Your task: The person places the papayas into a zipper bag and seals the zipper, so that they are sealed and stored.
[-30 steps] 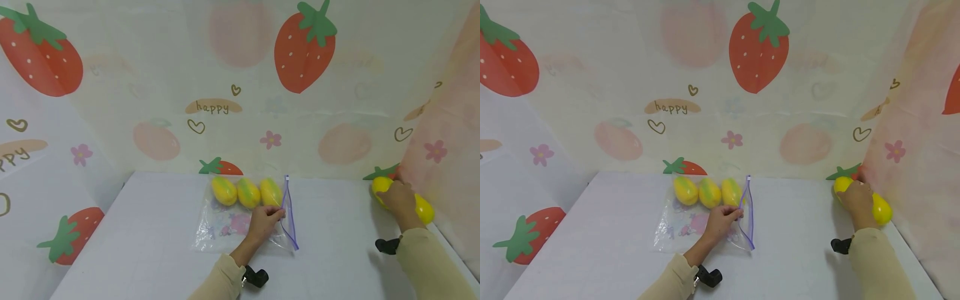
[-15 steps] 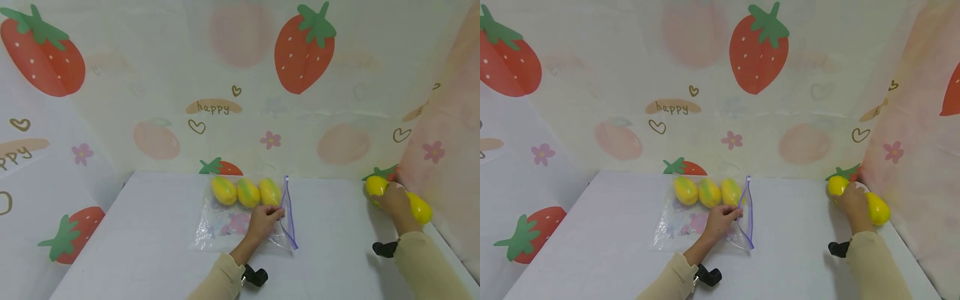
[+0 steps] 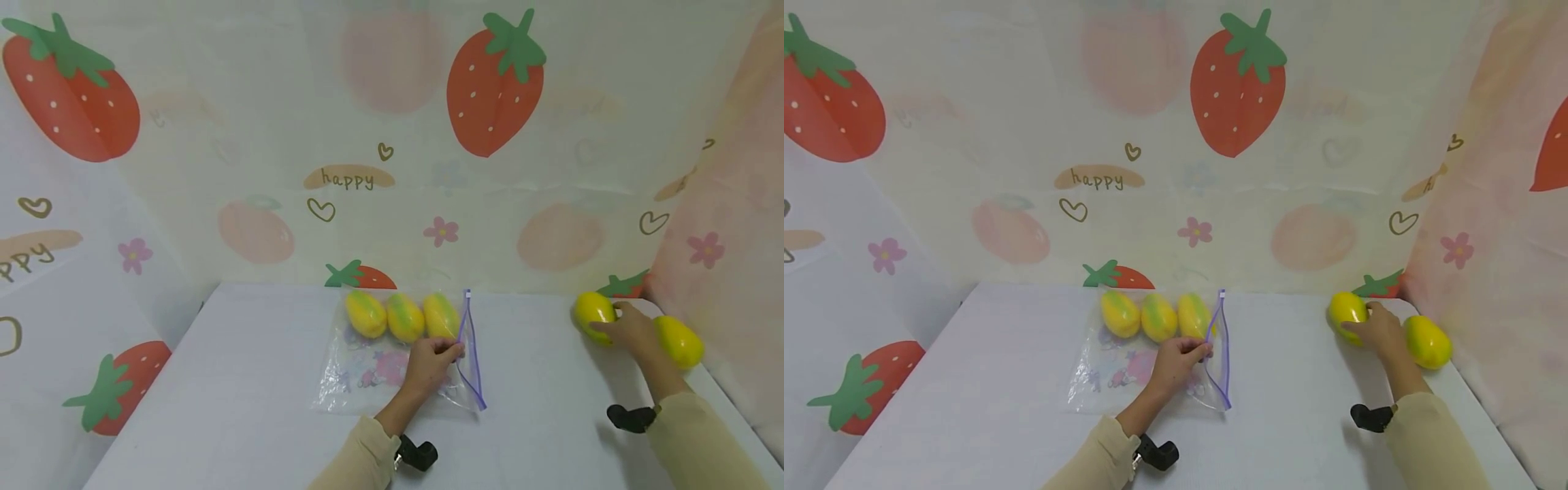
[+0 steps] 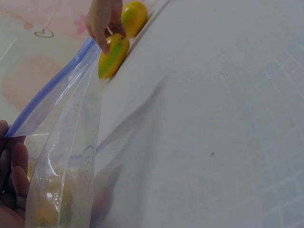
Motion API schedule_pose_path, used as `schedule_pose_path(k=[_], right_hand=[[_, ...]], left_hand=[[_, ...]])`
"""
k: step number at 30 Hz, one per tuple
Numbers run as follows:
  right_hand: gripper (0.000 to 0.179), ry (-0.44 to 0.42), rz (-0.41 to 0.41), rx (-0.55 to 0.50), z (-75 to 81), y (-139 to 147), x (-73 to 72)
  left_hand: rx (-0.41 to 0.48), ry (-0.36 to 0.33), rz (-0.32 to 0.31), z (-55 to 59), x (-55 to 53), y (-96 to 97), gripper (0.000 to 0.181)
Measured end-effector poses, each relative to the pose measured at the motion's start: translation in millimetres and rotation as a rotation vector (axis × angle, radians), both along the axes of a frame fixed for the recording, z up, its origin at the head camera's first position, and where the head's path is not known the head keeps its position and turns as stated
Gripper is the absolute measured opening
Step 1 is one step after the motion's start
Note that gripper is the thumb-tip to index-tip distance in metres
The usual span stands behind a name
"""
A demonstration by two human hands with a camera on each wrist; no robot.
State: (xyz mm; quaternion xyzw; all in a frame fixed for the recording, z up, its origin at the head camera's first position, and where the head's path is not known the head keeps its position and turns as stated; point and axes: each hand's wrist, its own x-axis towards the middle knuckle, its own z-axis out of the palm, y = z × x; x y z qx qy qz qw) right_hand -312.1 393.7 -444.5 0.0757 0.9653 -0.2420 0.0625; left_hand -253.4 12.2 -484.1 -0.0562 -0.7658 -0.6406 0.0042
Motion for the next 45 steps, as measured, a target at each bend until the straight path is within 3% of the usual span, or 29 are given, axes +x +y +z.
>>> schedule_pose_path(k=[6,16,28,45], right_hand=[[0.089,-0.019,0.027,-0.031,5.4,-13,6.4],[0.087,0.020,-0.011,-0.024,3.3,-22,8.0],[0.086,0.045,0.086,-0.170,7.2,-50,24.1],[0.073,0.132,0.251,-0.251,17.2,-97,47.5]], left_hand=[[0.012,0.022,0.003,-1.2,-0.5,-0.3,0.019],[0.026,0.018,-0.002,-1.3,-0.6,0.1,0.020],[0.024,0.008,0.003,1.8,-0.2,-0.1,0.020],[0.026,0.020,-0.004,5.0,1.0,-1.8,0.020]])
